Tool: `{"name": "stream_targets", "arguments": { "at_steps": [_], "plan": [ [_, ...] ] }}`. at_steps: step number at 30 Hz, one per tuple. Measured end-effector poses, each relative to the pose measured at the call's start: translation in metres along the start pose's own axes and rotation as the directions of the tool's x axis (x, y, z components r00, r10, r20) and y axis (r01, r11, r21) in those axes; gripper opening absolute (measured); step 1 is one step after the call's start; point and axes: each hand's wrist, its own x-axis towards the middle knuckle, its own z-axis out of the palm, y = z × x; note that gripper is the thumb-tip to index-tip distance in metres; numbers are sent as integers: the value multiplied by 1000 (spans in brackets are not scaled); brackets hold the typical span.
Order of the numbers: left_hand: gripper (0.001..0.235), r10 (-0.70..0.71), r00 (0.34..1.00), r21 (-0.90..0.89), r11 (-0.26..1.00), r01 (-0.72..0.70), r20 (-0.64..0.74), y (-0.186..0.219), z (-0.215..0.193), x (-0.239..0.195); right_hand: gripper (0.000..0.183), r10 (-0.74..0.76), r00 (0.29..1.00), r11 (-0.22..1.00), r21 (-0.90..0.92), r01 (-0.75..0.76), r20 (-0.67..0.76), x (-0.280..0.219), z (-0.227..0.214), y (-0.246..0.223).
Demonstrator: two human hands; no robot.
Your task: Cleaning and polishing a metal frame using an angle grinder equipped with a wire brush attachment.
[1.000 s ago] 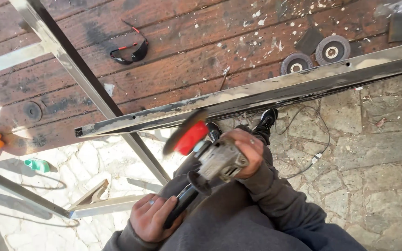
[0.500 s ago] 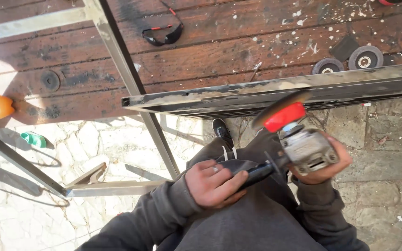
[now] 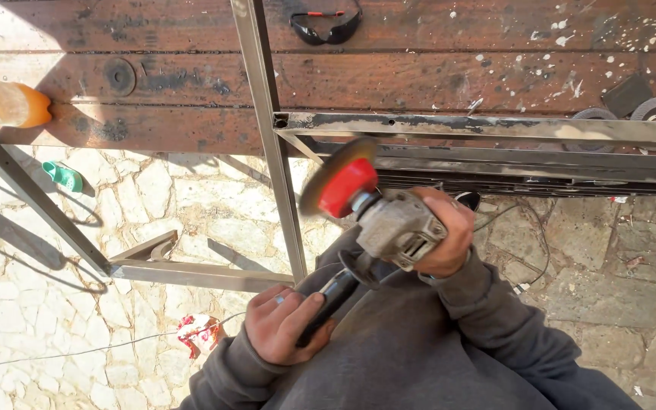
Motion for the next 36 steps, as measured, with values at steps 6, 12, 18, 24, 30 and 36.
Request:
{"name": "stream_targets", "arguments": {
  "at_steps": [6,12,18,24,30,36],
  "plan": [
    [55,-85,993,31,996,88,-83,14,-13,0,98,19,999,998,64,-22,43,11,7,-9],
    [51,74,995,-68,995,-79,-66,8,11,26,101,198,980,968,-153,-199,-21,-29,-49,-15],
    [50,60,995,-78,995,-67,-81,5,4,14,100,131,990,989,-75,-128,43,-3,-37,-19],
    [51,68,988,-104,991,-83,-135,7,10,20,102,176,984,984,-18,-176,28,0,-48,-21],
    [49,61,987,-90,993,-75,-148,6,10,9,104,98,992,985,-148,-85,79,6,-31,-20],
    [49,47,981,-99,993,-67,-190,11,6,18,98,132,988,990,-66,-126,82,1,-44,-21]
  ]
}}
